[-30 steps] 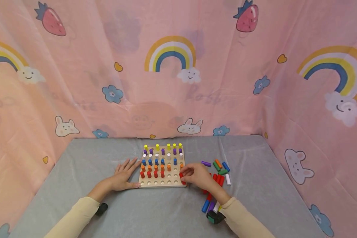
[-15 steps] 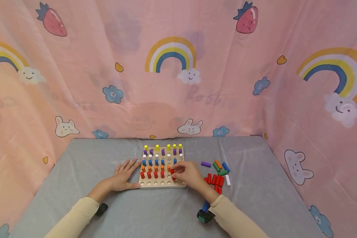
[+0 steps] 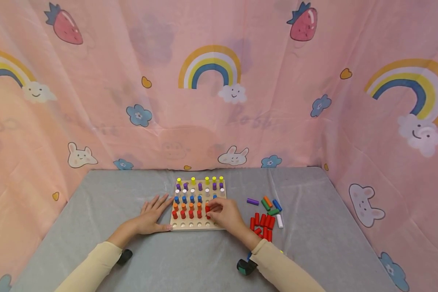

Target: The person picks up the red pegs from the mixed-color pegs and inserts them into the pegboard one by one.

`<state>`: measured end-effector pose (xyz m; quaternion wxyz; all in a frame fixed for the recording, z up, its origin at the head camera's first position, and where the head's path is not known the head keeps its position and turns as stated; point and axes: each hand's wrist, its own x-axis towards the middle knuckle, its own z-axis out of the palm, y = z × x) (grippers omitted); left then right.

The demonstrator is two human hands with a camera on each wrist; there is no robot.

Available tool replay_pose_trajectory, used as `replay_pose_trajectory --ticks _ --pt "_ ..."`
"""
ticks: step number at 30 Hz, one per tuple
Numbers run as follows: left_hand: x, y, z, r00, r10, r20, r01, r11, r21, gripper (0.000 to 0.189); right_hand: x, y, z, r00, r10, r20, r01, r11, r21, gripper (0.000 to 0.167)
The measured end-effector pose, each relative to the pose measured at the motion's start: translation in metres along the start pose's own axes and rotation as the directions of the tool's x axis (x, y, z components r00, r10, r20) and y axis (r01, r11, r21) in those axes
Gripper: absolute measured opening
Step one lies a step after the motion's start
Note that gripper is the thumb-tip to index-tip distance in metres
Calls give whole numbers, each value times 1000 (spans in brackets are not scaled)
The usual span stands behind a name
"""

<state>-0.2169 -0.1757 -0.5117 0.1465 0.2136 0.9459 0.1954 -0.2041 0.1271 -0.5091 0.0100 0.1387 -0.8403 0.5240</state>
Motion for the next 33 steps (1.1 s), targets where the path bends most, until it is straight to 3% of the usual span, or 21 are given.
replay_pose_trajectory --ticks 33 --pt "0 0 0 1000 -12 1 12 1000 -9 99 -7 5 5 1000 -4 -2 4 1000 -22 17"
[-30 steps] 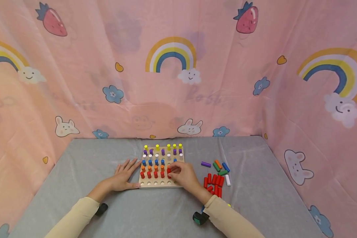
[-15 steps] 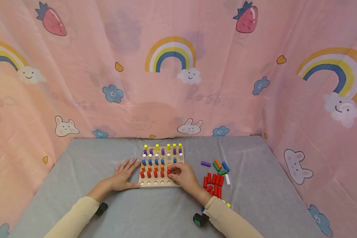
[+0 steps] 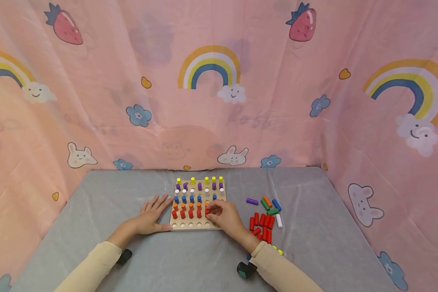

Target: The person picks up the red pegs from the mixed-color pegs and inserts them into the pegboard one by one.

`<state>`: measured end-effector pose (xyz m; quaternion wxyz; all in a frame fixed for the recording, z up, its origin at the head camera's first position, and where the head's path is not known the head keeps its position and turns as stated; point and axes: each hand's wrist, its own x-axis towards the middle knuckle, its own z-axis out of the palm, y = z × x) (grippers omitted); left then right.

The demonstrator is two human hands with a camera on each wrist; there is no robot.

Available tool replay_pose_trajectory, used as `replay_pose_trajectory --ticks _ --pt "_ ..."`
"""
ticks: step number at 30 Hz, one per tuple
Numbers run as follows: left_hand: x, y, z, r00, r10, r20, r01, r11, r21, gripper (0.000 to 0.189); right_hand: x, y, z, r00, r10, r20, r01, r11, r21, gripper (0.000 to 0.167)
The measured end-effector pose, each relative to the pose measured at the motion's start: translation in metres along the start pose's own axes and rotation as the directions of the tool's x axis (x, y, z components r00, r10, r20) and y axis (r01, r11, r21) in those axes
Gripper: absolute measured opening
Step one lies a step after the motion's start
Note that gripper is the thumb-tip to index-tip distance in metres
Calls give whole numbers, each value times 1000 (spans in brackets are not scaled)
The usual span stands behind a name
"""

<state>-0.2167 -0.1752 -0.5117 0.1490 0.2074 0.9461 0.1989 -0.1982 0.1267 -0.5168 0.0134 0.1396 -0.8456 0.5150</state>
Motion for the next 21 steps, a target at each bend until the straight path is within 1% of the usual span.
replay_pose_trajectory --ticks 6,10,18,21 --pt "0 0 1 1000 -2 -3 2 1000 -2 98 -2 0 -2 1000 8 10 -8 1000 14 19" --pt "-1 0 1 1000 4 -5 -4 1000 -3 98 -5 -1 -9 1000 17 18 -18 999 30 20" --pt "-1 0 1 1000 4 -8 -4 1000 -2 98 -11 -2 -38 998 65 -12 -64 998 21 19" --pt "-1 0 1 1000 4 -6 -4 1000 -1 98 -13 1 -51 998 55 -42 -55 998 1 19"
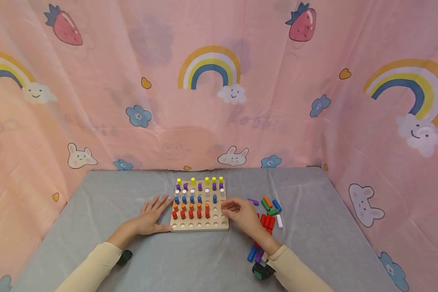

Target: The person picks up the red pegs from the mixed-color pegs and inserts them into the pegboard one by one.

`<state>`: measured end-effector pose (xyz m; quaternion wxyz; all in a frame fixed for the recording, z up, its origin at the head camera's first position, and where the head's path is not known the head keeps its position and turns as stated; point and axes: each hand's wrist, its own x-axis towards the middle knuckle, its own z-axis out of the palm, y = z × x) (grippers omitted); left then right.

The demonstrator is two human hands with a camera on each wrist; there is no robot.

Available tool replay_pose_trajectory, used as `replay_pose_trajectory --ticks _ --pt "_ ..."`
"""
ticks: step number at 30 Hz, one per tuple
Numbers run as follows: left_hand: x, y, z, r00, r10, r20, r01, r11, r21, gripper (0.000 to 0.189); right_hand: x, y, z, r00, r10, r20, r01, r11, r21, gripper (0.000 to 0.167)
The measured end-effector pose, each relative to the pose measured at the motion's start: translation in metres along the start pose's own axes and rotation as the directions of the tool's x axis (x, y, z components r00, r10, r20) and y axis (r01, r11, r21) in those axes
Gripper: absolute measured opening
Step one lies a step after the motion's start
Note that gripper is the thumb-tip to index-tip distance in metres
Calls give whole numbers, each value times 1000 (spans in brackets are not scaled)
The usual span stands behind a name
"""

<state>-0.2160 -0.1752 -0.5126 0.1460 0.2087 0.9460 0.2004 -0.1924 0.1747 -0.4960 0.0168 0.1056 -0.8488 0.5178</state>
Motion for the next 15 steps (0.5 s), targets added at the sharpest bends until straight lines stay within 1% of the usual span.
replay_pose_trajectory --ticks 1,4,7,10,13,15 --pt "0 0 0 1000 1 0 -1 1000 -2 98 -1 1 -5 1000 -3 -10 3 1000 -8 19" --pt "0 0 0 1000 1 2 -1 1000 -1 98 -3 6 -18 999 23 -37 -25 999 -39 21" --pt "1 0 1 1000 1 -2 -1 1000 -2 98 -7 10 -32 996 76 -46 -79 994 -70 23" --pt "1 0 1 1000 2 -2 -2 1000 0 98 -13 14 -43 988 140 -61 -145 985 -89 24" --pt "0 0 1 1000 2 -4 -2 1000 -2 98 -18 18 -51 981 183 -72 -189 978 -93 25" --pt "0 0 1 1000 1 -7 -1 1000 -2 98 -20 20 -55 979 196 -65 -201 975 -91 25"
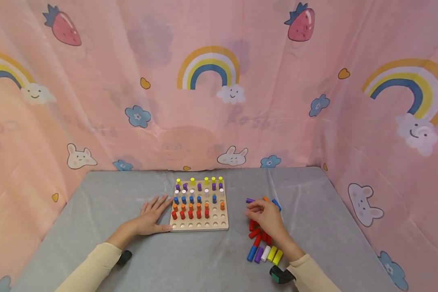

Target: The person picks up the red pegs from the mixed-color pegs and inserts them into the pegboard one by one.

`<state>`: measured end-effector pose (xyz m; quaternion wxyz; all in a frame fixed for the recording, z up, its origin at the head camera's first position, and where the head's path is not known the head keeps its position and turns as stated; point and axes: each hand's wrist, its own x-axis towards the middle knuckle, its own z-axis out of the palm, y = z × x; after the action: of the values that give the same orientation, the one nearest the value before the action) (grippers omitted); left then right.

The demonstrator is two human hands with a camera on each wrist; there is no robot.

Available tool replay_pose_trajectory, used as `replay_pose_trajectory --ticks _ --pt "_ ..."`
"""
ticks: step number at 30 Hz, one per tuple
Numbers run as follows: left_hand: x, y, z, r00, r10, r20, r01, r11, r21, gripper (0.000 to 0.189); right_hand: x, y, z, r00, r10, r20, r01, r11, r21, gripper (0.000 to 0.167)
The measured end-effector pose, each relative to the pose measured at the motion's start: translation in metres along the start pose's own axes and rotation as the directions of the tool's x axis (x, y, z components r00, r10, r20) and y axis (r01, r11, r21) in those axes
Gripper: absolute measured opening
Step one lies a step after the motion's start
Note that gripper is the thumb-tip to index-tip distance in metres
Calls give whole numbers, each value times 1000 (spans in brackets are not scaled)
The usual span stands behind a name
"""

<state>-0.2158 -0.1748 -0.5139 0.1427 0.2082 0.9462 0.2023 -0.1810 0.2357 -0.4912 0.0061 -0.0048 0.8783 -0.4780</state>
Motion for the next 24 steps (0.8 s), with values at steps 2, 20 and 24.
replay_pose_trajectory --ticks 2,20,24 --pt "0 0 0 1000 -1 -1 1 1000 2 98 -2 2 -2 1000 3 9 -3 1000 -7 24" --pt "0 -1 1 1000 1 6 -1 1000 10 99 -6 0 2 1000 -16 -13 14 990 -140 21" --pt "1 0 0 1000 3 4 -3 1000 5 98 -7 -4 2 1000 -5 0 5 985 -173 22"
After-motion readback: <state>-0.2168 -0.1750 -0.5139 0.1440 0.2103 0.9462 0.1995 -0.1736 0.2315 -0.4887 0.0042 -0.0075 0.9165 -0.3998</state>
